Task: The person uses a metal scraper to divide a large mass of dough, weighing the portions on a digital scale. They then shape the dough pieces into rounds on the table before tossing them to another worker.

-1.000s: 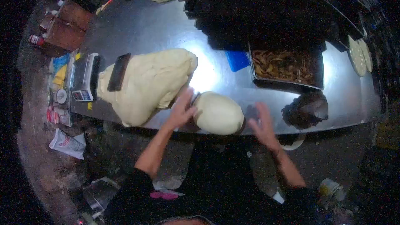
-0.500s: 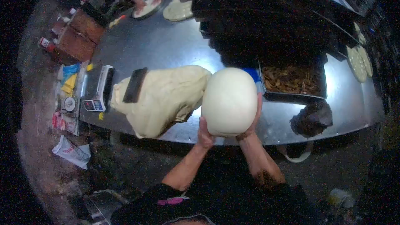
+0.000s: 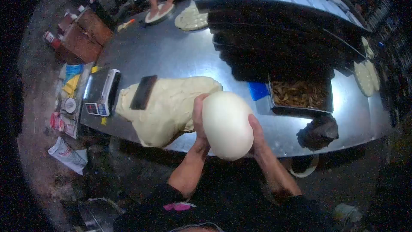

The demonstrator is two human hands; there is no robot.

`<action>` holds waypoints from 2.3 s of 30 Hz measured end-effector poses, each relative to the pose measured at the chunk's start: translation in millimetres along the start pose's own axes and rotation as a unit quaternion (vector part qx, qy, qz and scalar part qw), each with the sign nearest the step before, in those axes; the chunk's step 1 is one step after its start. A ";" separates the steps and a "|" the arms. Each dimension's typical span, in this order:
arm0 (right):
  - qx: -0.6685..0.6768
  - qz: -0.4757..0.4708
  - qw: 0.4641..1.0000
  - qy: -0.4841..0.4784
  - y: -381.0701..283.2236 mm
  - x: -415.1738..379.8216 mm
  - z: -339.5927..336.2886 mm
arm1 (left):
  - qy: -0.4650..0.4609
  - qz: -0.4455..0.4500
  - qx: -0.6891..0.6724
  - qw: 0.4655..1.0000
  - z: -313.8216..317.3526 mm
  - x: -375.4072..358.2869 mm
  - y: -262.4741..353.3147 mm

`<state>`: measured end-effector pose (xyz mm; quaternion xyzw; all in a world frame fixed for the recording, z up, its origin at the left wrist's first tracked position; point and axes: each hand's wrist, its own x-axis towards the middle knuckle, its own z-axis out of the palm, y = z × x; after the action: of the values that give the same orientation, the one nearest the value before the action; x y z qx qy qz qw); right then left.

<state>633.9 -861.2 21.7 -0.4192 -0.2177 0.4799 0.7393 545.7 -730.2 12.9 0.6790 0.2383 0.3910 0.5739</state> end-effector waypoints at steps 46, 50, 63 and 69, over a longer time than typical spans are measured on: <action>-0.322 0.197 0.905 0.199 -35.5 -29.9 -122.6 | -0.238 -0.239 0.260 0.905 -0.5 24.4 -55.1; -0.255 0.219 0.902 0.271 50.5 -35.2 -123.4 | -0.253 -0.221 0.234 0.912 19.8 -18.8 -114.4; -0.338 0.121 0.931 0.071 32.9 19.2 79.6 | -0.229 -0.238 -0.150 0.932 -171.1 0.6 6.9; -0.552 -0.115 0.811 -0.159 -16.8 257.8 265.7 | -0.038 -0.020 -0.031 0.999 -347.8 155.1 74.7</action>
<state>565.0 -525.2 162.1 -0.6466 -0.6067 0.2505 0.3888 346.6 -421.2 137.3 0.6705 0.2180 0.3602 0.6108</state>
